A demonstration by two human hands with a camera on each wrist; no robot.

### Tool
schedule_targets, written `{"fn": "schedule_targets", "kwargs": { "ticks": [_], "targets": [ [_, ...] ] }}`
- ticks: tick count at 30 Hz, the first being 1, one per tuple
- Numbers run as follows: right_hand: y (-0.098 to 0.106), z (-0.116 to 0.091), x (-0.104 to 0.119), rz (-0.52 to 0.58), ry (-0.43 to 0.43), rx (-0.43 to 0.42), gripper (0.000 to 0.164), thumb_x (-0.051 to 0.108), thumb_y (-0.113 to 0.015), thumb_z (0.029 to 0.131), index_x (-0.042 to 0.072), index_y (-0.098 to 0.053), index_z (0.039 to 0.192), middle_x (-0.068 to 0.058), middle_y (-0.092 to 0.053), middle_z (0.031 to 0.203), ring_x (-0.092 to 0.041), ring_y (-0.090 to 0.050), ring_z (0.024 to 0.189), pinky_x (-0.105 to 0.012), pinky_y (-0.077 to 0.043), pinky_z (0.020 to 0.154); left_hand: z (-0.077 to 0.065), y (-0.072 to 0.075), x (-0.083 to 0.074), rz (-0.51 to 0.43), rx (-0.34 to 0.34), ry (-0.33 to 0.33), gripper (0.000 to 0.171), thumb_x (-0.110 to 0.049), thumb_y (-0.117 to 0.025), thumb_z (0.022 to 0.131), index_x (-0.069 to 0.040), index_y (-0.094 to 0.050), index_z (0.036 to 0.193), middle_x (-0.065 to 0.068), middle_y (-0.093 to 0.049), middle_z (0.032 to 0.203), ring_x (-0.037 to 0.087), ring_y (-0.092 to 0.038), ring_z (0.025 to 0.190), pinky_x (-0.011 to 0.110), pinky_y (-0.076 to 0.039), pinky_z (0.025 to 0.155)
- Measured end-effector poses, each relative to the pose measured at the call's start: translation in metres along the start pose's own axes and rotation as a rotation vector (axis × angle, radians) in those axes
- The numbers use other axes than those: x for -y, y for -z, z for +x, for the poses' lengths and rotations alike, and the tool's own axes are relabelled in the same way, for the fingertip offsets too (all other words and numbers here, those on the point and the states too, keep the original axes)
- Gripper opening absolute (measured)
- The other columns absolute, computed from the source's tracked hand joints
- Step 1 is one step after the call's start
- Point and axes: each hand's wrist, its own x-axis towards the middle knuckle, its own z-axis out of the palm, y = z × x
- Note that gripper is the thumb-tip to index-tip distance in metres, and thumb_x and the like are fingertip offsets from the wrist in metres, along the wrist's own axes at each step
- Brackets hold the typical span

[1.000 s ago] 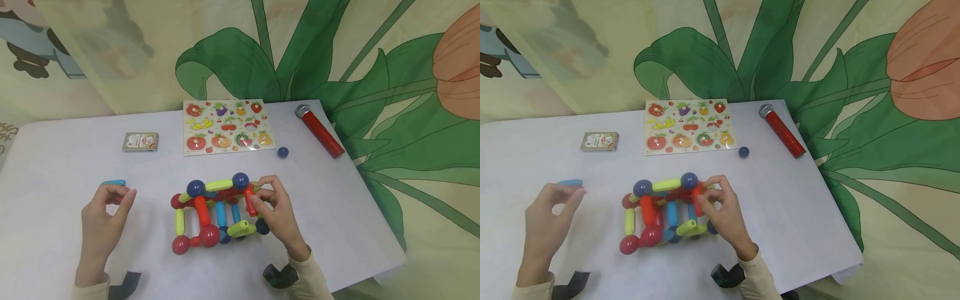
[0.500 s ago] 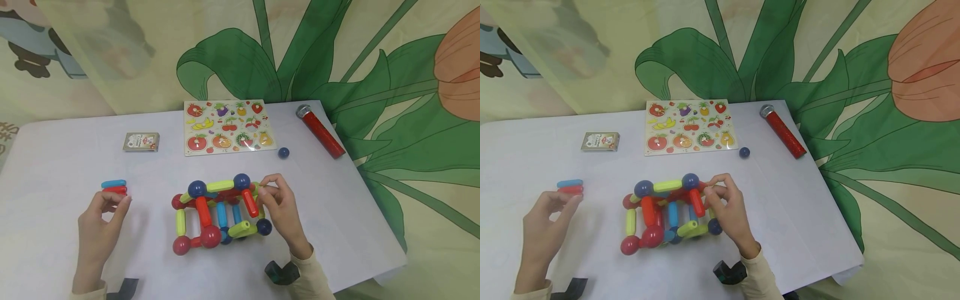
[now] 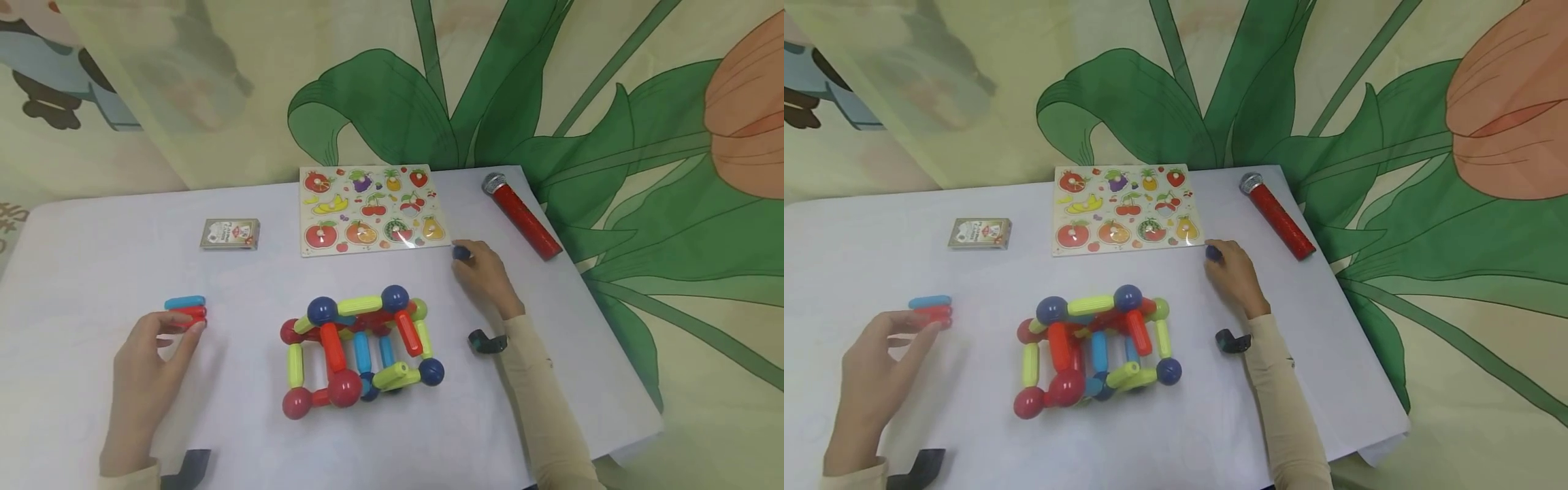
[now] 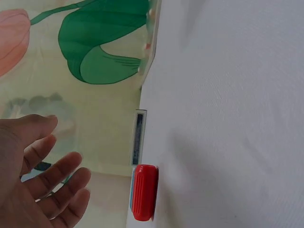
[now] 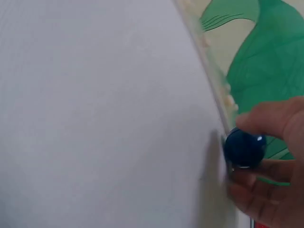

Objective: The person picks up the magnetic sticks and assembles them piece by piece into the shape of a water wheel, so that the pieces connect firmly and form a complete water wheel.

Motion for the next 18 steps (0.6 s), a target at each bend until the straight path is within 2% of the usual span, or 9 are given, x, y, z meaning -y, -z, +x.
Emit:
{"fn": "schedule_targets", "kwargs": {
  "ticks": [3,6,8,11,15,18],
  "targets": [
    [-0.002,-0.007,0.001,-0.014,0.002,0.036,0.040,0.019,-0.060,0.094,0.013,-0.054,0.133,-0.015,-0.055,0.128,-0.032,-0.053,0.117,-0.049,-0.045,0.097,0.000,0.001,0.003,0.046,0.038,0.023,0.030,-0.001,-0.073,0.081,0.006,-0.055,0.105,0.015,-0.062,0.099,-0.004,-0.046,0.091,0.002,-0.031,0.077],
    [0.005,-0.032,0.010,0.048,0.057,0.027,0.040,0.021,-0.064,0.092,0.012,-0.053,0.130,-0.012,-0.060,0.120,-0.027,-0.057,0.105,-0.043,-0.050,0.089,0.000,0.002,0.005,0.049,0.056,0.059,0.030,-0.003,-0.071,0.084,0.004,-0.056,0.108,0.015,-0.062,0.101,0.003,-0.049,0.092,0.000,-0.029,0.078],
    [0.012,-0.055,0.020,0.138,0.123,-0.004,0.042,0.020,-0.068,0.090,0.010,-0.052,0.127,-0.010,-0.062,0.114,-0.021,-0.058,0.098,-0.036,-0.051,0.084,0.000,0.003,0.006,0.055,0.059,0.070,0.030,-0.004,-0.070,0.084,0.004,-0.056,0.110,0.015,-0.061,0.104,0.012,-0.051,0.095,0.000,-0.028,0.078],
    [0.024,-0.096,0.039,0.304,0.277,-0.050,0.039,0.009,-0.072,0.085,0.004,-0.052,0.118,-0.007,-0.064,0.107,-0.015,-0.058,0.092,-0.027,-0.049,0.082,0.002,0.006,0.009,0.071,0.062,0.055,0.032,-0.004,-0.069,0.084,0.005,-0.055,0.112,0.019,-0.058,0.106,0.030,-0.051,0.098,0.002,-0.025,0.078],
    [0.030,-0.142,0.060,0.488,0.454,-0.025,0.039,-0.009,-0.071,0.076,0.001,-0.051,0.108,-0.002,-0.069,0.102,-0.010,-0.060,0.093,-0.024,-0.048,0.082,0.003,0.009,0.015,0.129,0.090,0.056,0.034,-0.005,-0.068,0.085,0.005,-0.054,0.115,0.023,-0.054,0.111,0.038,-0.050,0.101,0.002,-0.021,0.077],
    [0.026,-0.161,0.071,0.572,0.511,0.013,0.042,-0.014,-0.071,0.072,0.001,-0.052,0.107,-0.002,-0.071,0.101,-0.011,-0.062,0.099,-0.028,-0.048,0.086,0.003,0.011,0.017,0.161,0.119,0.089,0.035,-0.008,-0.067,0.087,0.004,-0.053,0.116,0.024,-0.053,0.116,0.039,-0.049,0.104,0.003,-0.022,0.078]
  ]
}}
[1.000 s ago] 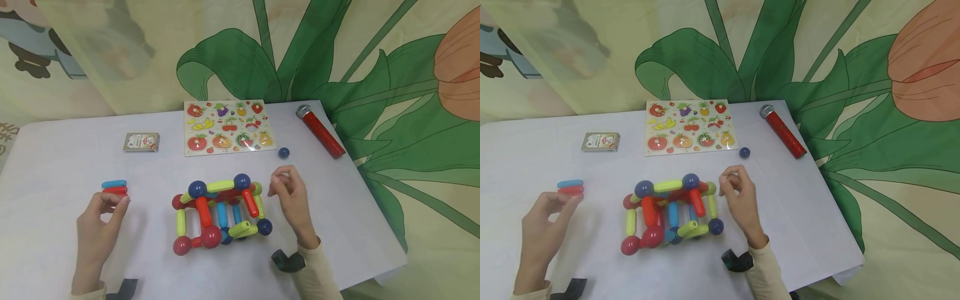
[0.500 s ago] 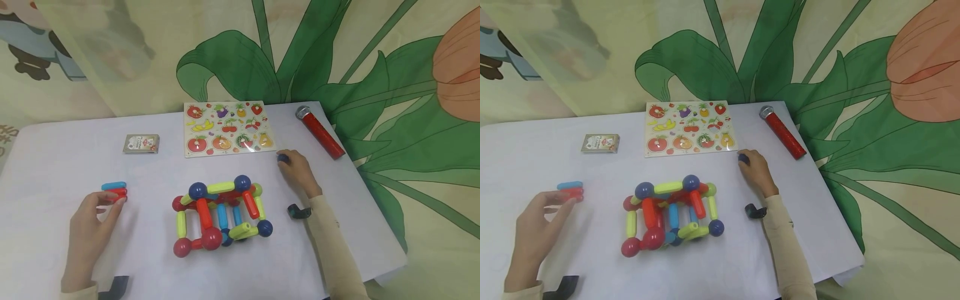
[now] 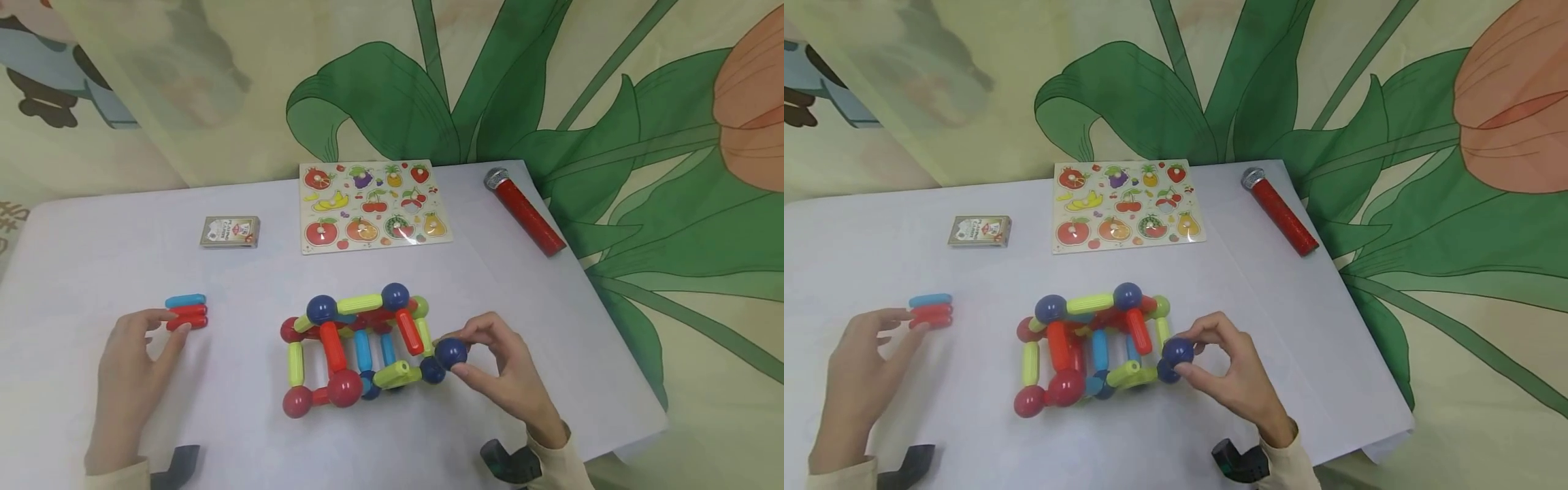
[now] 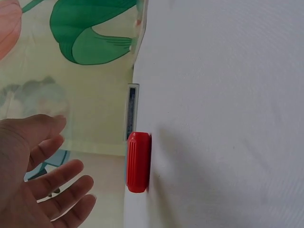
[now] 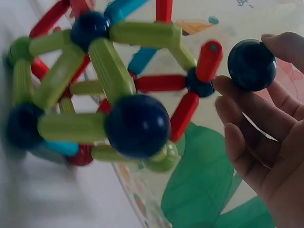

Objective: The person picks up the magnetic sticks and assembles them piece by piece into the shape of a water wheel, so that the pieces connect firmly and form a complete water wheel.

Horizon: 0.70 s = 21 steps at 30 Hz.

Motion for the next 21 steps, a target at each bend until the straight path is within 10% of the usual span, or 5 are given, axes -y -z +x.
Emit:
{"fn": "schedule_targets", "kwargs": {
  "ticks": [10,21],
  "targets": [
    [-0.030,-0.001,0.004,0.117,0.039,0.067,0.043,-0.014,-0.071,0.075,0.000,-0.052,0.111,-0.012,-0.069,0.094,-0.013,-0.065,0.095,-0.032,-0.050,0.090,-0.001,-0.004,-0.001,-0.014,0.042,0.029,0.032,-0.013,-0.064,0.091,0.004,-0.051,0.116,0.023,-0.052,0.120,0.039,-0.047,0.114,0.007,-0.026,0.088],
    [-0.044,0.000,0.001,0.188,-0.094,0.089,0.034,-0.006,-0.064,0.084,0.002,-0.045,0.111,-0.012,-0.070,0.101,-0.017,-0.064,0.093,-0.035,-0.052,0.086,0.008,-0.004,0.007,0.079,0.158,0.045,0.039,-0.004,-0.067,0.085,0.007,-0.049,0.118,0.032,-0.046,0.122,0.047,-0.041,0.111,0.065,-0.039,0.089]
  ]
}}
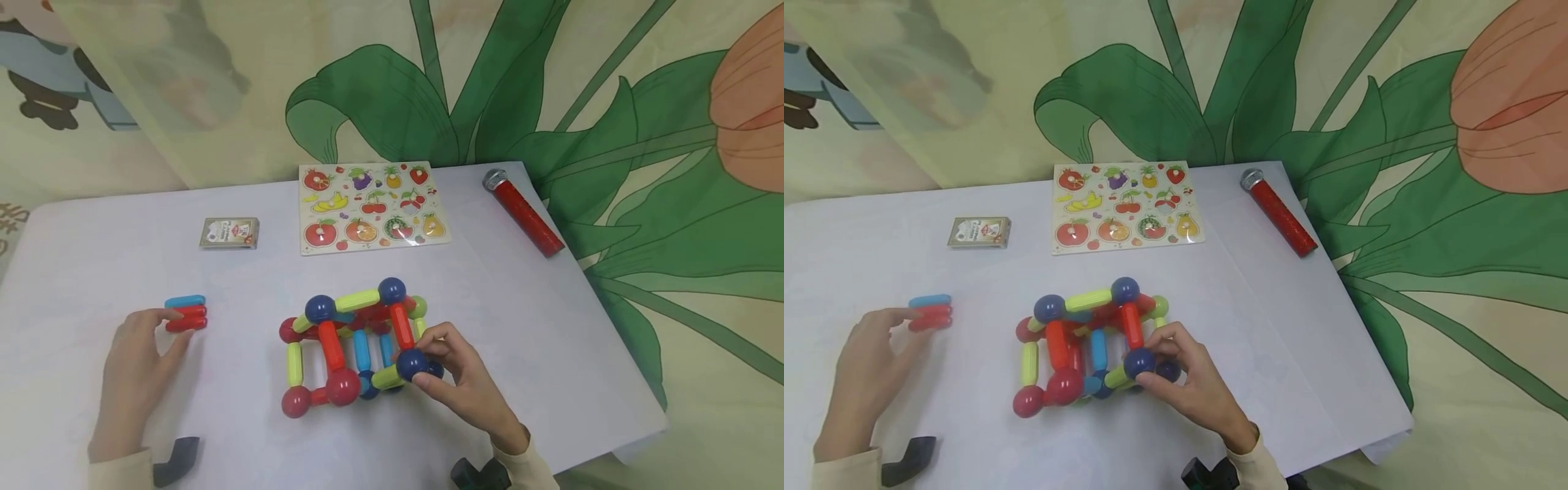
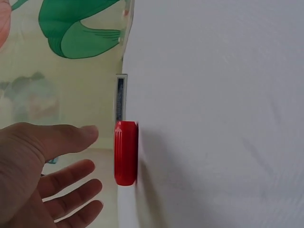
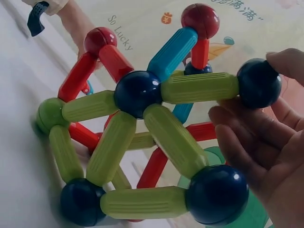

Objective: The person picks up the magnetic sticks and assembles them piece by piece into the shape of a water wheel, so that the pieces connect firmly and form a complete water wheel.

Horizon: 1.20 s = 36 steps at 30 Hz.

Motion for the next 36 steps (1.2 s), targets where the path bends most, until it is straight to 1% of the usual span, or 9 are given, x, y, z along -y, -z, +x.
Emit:
{"fn": "schedule_targets", "kwargs": {
  "ticks": [5,10,17,22,23,25,30,33,36],
  "targets": [
    [-0.001,0.000,-0.001,0.028,-0.025,0.014,0.032,-0.003,-0.062,0.087,0.003,-0.044,0.112,-0.013,-0.070,0.103,-0.019,-0.066,0.094,-0.036,-0.053,0.087,0.002,-0.004,0.008,0.041,0.081,-0.005,0.036,0.000,-0.066,0.083,0.006,-0.049,0.114,0.031,-0.047,0.117,0.047,-0.041,0.105,0.063,-0.040,0.085],
    [0.002,-0.001,-0.004,0.019,-0.014,0.012,0.033,-0.002,-0.061,0.087,0.004,-0.044,0.114,-0.012,-0.068,0.107,-0.017,-0.064,0.097,-0.036,-0.052,0.087,0.004,-0.007,0.011,0.069,0.058,-0.031,0.034,0.005,-0.068,0.080,0.004,-0.051,0.109,0.030,-0.050,0.113,0.046,-0.042,0.101,0.060,-0.041,0.081],
    [0.009,-0.002,-0.008,0.002,0.039,-0.015,0.029,-0.004,-0.057,0.088,0.001,-0.045,0.114,-0.012,-0.066,0.105,-0.016,-0.062,0.096,-0.036,-0.052,0.086,0.003,-0.010,0.017,0.078,0.107,0.041,0.033,0.003,-0.070,0.080,0.005,-0.051,0.107,0.028,-0.054,0.101,0.044,-0.045,0.092,0.059,-0.044,0.077],
    [0.011,-0.001,-0.011,-0.006,0.032,-0.044,0.025,-0.004,-0.055,0.089,0.001,-0.047,0.112,-0.012,-0.066,0.107,-0.018,-0.063,0.096,-0.038,-0.052,0.086,-0.002,-0.012,0.015,0.017,0.106,0.048,0.035,-0.001,-0.070,0.082,0.004,-0.050,0.111,0.027,-0.055,0.105,0.043,-0.047,0.095,0.058,-0.044,0.078],
    [0.011,0.000,-0.012,-0.005,0.027,-0.051,0.024,-0.004,-0.054,0.089,0.002,-0.047,0.112,-0.012,-0.066,0.106,-0.018,-0.063,0.096,-0.038,-0.052,0.087,-0.003,-0.012,0.013,-0.003,0.098,0.041,0.035,-0.001,-0.070,0.083,0.003,-0.050,0.112,0.027,-0.055,0.106,0.042,-0.049,0.096,0.055,-0.044,0.076],
    [0.012,0.000,-0.014,0.000,0.031,-0.066,0.023,-0.005,-0.052,0.089,0.000,-0.048,0.111,-0.013,-0.066,0.106,-0.018,-0.064,0.096,-0.037,-0.052,0.087,-0.007,-0.013,0.007,-0.056,0.052,0.004,0.037,-0.001,-0.071,0.082,0.002,-0.051,0.114,0.024,-0.058,0.106,0.038,-0.053,0.094,0.038,-0.048,0.078],
    [0.017,0.001,-0.022,0.022,0.029,-0.125,0.020,-0.006,-0.049,0.091,-0.003,-0.048,0.110,-0.014,-0.066,0.104,-0.019,-0.066,0.096,-0.034,-0.054,0.086,-0.021,-0.013,-0.020,-0.263,-0.088,-0.103,0.046,0.005,-0.075,0.076,-0.001,-0.056,0.117,0.013,-0.065,0.105,0.002,-0.058,0.085,0.001,-0.037,0.073],
    [0.023,0.002,-0.030,0.014,0.015,-0.174,0.017,-0.003,-0.048,0.093,-0.004,-0.048,0.110,-0.013,-0.066,0.103,-0.017,-0.066,0.095,-0.031,-0.054,0.084,-0.033,-0.009,-0.045,-0.373,-0.098,-0.116,0.046,0.007,-0.077,0.074,-0.001,-0.057,0.115,0.002,-0.065,0.103,-0.011,-0.052,0.081,0.002,-0.039,0.078],
    [0.030,0.004,-0.041,-0.015,-0.014,-0.230,0.014,0.001,-0.048,0.096,-0.005,-0.049,0.109,-0.012,-0.066,0.101,-0.016,-0.066,0.092,-0.028,-0.054,0.081,-0.045,-0.004,-0.069,-0.449,-0.056,-0.129,0.040,0.010,-0.077,0.073,0.000,-0.057,0.106,-0.009,-0.064,0.101,-0.007,-0.055,0.085,0.003,-0.040,0.083]
  ]
}}
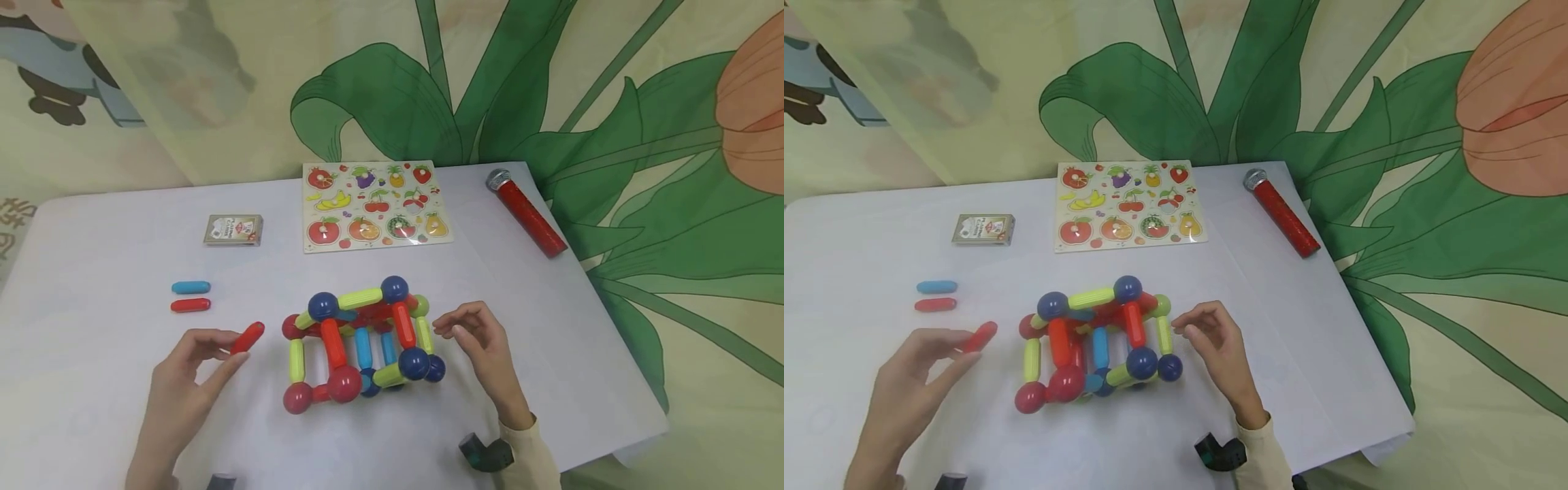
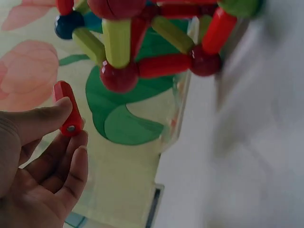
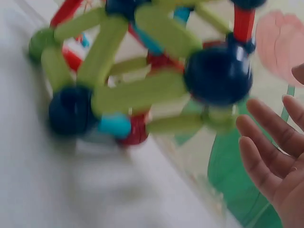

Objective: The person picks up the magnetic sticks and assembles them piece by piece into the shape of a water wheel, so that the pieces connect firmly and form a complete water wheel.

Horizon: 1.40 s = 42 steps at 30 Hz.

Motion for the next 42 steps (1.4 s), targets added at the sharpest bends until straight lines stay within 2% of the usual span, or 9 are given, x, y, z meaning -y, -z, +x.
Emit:
{"fn": "schedule_targets", "kwargs": {
  "ticks": [3,8,12,18,27,32,35,39,42],
  "targets": [
    [0.005,0.003,-0.013,-0.012,-0.044,-0.062,0.013,0.004,-0.048,0.097,-0.004,-0.050,0.107,-0.013,-0.067,0.099,-0.016,-0.067,0.088,-0.027,-0.055,0.078,-0.008,-0.006,-0.017,-0.074,0.072,-0.014,0.034,0.010,-0.077,0.072,-0.003,-0.056,0.095,-0.012,-0.066,0.099,-0.002,-0.059,0.089,0.006,-0.043,0.085],
    [0.008,0.003,-0.035,-0.002,-0.119,-0.132,0.014,0.007,-0.050,0.098,-0.006,-0.051,0.105,-0.015,-0.067,0.096,-0.018,-0.067,0.084,-0.026,-0.054,0.076,-0.017,-0.016,-0.035,-0.132,0.207,-0.034,0.031,-0.002,-0.080,0.074,-0.015,-0.054,0.086,-0.008,-0.069,0.097,0.004,-0.063,0.090,0.011,-0.045,0.085],
    [0.009,0.003,-0.048,-0.002,-0.193,-0.142,0.017,0.010,-0.051,0.099,-0.006,-0.051,0.105,-0.019,-0.067,0.095,-0.016,-0.067,0.084,-0.025,-0.054,0.076,-0.020,-0.023,-0.039,-0.156,0.281,-0.054,0.029,-0.009,-0.080,0.076,-0.020,-0.054,0.083,-0.011,-0.069,0.097,0.006,-0.063,0.089,0.018,-0.049,0.084],
    [0.008,0.005,-0.056,-0.027,-0.259,-0.131,0.019,0.013,-0.052,0.099,-0.005,-0.051,0.105,-0.024,-0.066,0.098,-0.018,-0.068,0.083,-0.025,-0.054,0.075,-0.021,-0.030,-0.039,-0.194,0.337,-0.064,0.028,-0.009,-0.079,0.077,-0.023,-0.054,0.081,-0.012,-0.067,0.097,0.005,-0.062,0.088,0.021,-0.053,0.080],
    [0.004,0.010,-0.025,-0.069,-0.314,-0.111,0.015,0.006,-0.049,0.099,-0.008,-0.052,0.104,-0.027,-0.065,0.100,-0.027,-0.067,0.087,-0.026,-0.054,0.076,-0.021,-0.032,-0.039,-0.172,0.324,-0.093,0.032,-0.006,-0.081,0.074,-0.023,-0.055,0.081,-0.011,-0.066,0.098,0.004,-0.061,0.089,0.021,-0.053,0.076],
    [0.004,0.010,-0.025,-0.075,-0.319,-0.112,0.015,0.006,-0.049,0.099,-0.008,-0.052,0.104,-0.026,-0.065,0.100,-0.028,-0.066,0.088,-0.026,-0.054,0.076,-0.020,-0.033,-0.051,-0.114,0.198,-0.178,0.050,-0.008,-0.089,0.063,-0.018,-0.059,0.101,-0.007,-0.065,0.106,0.002,-0.057,0.096,0.013,-0.047,0.078],
    [0.003,0.010,-0.025,-0.079,-0.333,-0.118,0.015,0.007,-0.050,0.099,-0.007,-0.052,0.104,-0.025,-0.065,0.101,-0.028,-0.066,0.088,-0.025,-0.053,0.077,-0.019,-0.035,-0.064,-0.007,0.149,-0.278,0.064,-0.027,-0.089,0.065,-0.016,-0.057,0.120,-0.007,-0.061,0.114,0.003,-0.053,0.103,0.008,-0.042,0.085],
    [0.002,0.010,-0.024,-0.074,-0.351,-0.121,0.016,0.007,-0.049,0.099,-0.007,-0.052,0.104,-0.026,-0.065,0.101,-0.027,-0.066,0.088,-0.026,-0.054,0.077,-0.018,-0.042,-0.080,0.141,0.146,-0.391,0.067,-0.060,-0.069,0.077,-0.021,-0.056,0.130,-0.009,-0.061,0.116,0.004,-0.052,0.103,0.017,-0.048,0.083],
    [0.001,0.010,-0.024,-0.075,-0.352,-0.120,0.016,0.007,-0.049,0.099,-0.008,-0.053,0.104,-0.026,-0.065,0.101,-0.028,-0.066,0.088,-0.026,-0.054,0.076,-0.018,-0.049,-0.085,0.154,0.136,-0.429,0.059,-0.062,-0.061,0.082,-0.023,-0.061,0.126,-0.012,-0.064,0.104,0.003,-0.053,0.095,0.024,-0.050,0.072]
  ]
}}
